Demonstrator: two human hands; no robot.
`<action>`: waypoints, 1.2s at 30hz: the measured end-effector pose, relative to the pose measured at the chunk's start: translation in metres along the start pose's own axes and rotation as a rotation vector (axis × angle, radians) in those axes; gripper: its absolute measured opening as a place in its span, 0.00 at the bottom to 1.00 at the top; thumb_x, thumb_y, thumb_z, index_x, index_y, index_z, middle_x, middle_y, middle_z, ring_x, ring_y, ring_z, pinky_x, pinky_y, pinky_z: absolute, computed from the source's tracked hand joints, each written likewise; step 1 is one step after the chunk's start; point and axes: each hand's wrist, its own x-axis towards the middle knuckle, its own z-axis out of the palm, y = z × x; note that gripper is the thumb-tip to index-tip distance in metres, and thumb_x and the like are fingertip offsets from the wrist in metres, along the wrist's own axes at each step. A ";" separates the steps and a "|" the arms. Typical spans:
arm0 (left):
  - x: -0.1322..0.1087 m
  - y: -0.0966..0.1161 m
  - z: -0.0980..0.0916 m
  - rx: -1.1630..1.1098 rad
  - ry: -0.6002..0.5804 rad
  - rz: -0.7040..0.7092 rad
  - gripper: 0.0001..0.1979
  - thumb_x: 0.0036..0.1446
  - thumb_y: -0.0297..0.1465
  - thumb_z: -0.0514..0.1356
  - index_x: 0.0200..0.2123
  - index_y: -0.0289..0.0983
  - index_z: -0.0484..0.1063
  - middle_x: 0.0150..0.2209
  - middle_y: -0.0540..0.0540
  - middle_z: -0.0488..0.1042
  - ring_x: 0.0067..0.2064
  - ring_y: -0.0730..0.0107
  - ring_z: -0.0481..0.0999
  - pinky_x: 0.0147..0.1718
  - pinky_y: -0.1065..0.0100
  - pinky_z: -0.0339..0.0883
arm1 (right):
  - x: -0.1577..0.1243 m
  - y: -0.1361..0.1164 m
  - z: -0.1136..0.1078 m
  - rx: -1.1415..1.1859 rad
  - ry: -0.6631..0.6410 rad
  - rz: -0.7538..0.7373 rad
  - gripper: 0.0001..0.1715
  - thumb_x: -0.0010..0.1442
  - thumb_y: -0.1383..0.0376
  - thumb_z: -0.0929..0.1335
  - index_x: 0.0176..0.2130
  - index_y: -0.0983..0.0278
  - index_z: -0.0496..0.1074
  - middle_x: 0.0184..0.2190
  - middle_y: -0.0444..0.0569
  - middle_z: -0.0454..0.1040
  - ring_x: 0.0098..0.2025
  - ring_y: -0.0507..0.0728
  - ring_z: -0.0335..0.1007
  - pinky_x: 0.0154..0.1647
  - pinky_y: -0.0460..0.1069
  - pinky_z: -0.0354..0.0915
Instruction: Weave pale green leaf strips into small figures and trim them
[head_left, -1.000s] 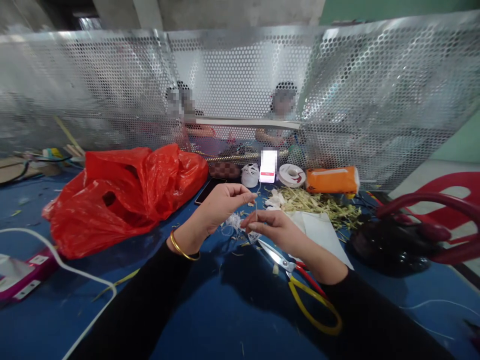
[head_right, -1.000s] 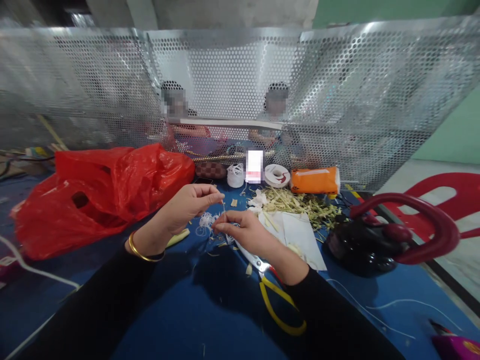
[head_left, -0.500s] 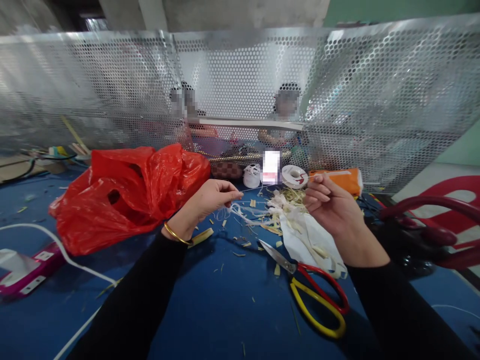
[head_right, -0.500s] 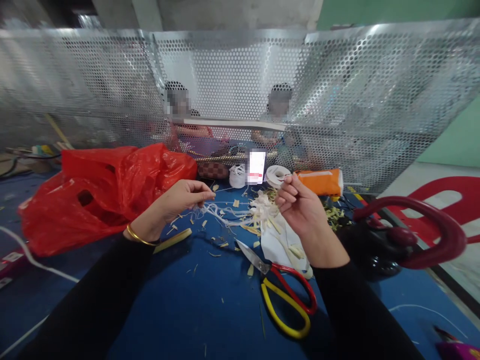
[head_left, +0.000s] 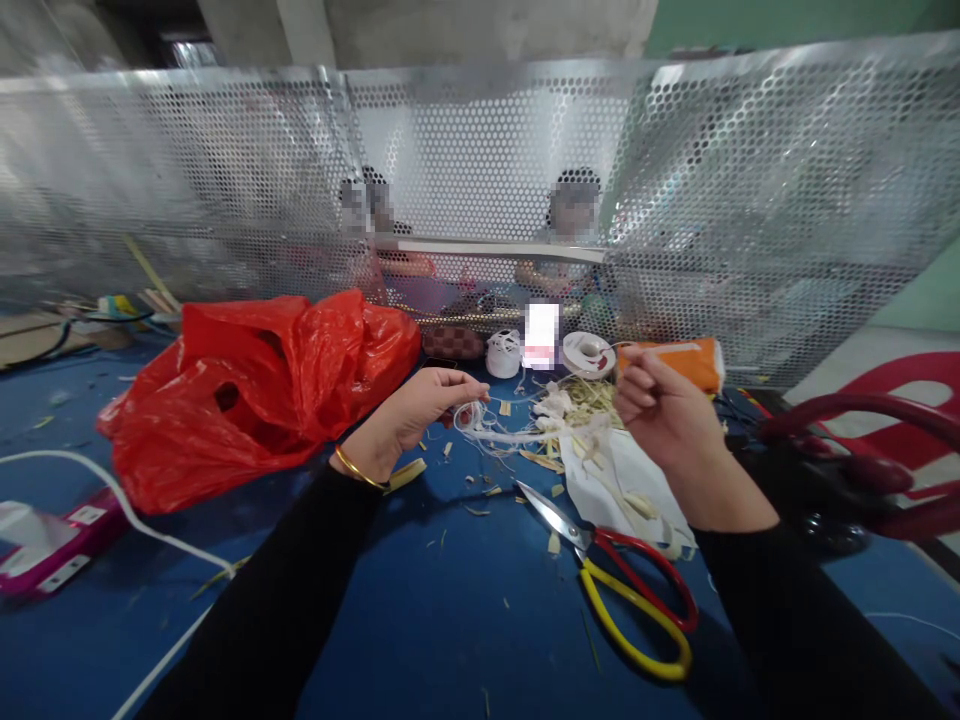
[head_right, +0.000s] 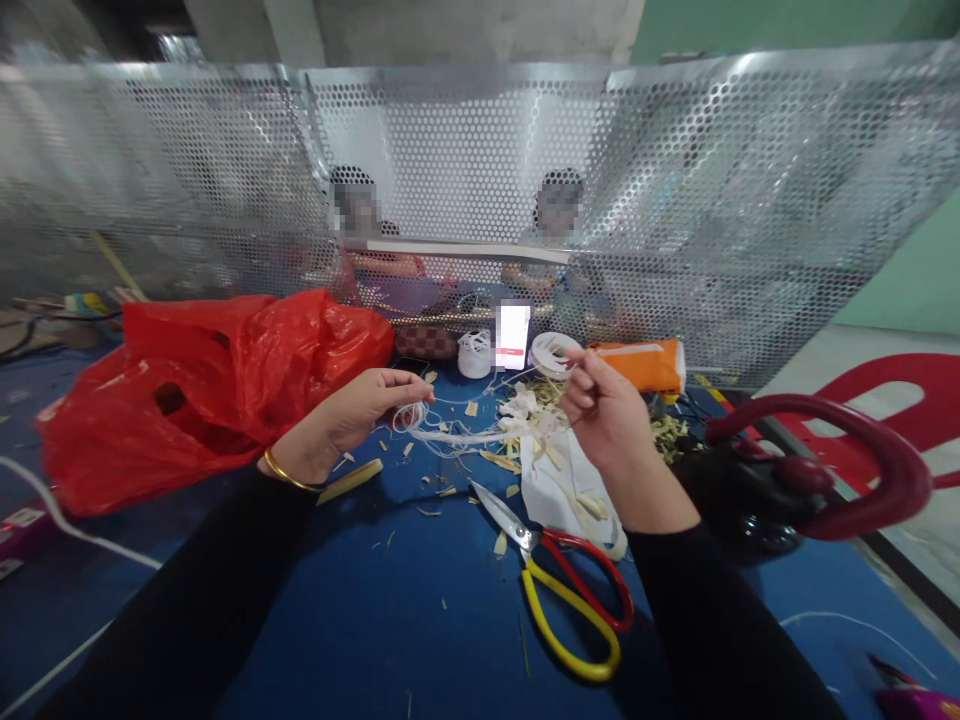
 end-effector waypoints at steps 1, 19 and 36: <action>-0.001 0.000 0.002 -0.042 -0.007 -0.015 0.08 0.49 0.35 0.65 0.27 0.35 0.76 0.21 0.52 0.70 0.21 0.80 0.65 0.21 0.75 0.55 | -0.003 0.004 0.007 -0.083 0.004 -0.025 0.15 0.57 0.52 0.66 0.30 0.60 0.75 0.19 0.40 0.62 0.20 0.51 0.56 0.21 0.46 0.56; -0.012 0.008 0.032 -0.061 -0.085 0.031 0.07 0.51 0.33 0.64 0.31 0.35 0.75 0.27 0.51 0.73 0.23 0.78 0.67 0.20 0.75 0.58 | -0.051 -0.013 0.064 -0.279 -0.159 -0.034 0.05 0.52 0.63 0.70 0.27 0.61 0.73 0.25 0.44 0.72 0.30 0.55 0.65 0.33 0.50 0.59; -0.014 0.009 0.037 0.002 -0.032 0.139 0.07 0.48 0.31 0.66 0.31 0.35 0.73 0.25 0.53 0.70 0.23 0.79 0.64 0.21 0.74 0.55 | -0.051 -0.015 0.063 -0.337 -0.224 -0.120 0.09 0.56 0.61 0.68 0.26 0.61 0.69 0.23 0.43 0.71 0.28 0.55 0.64 0.30 0.48 0.58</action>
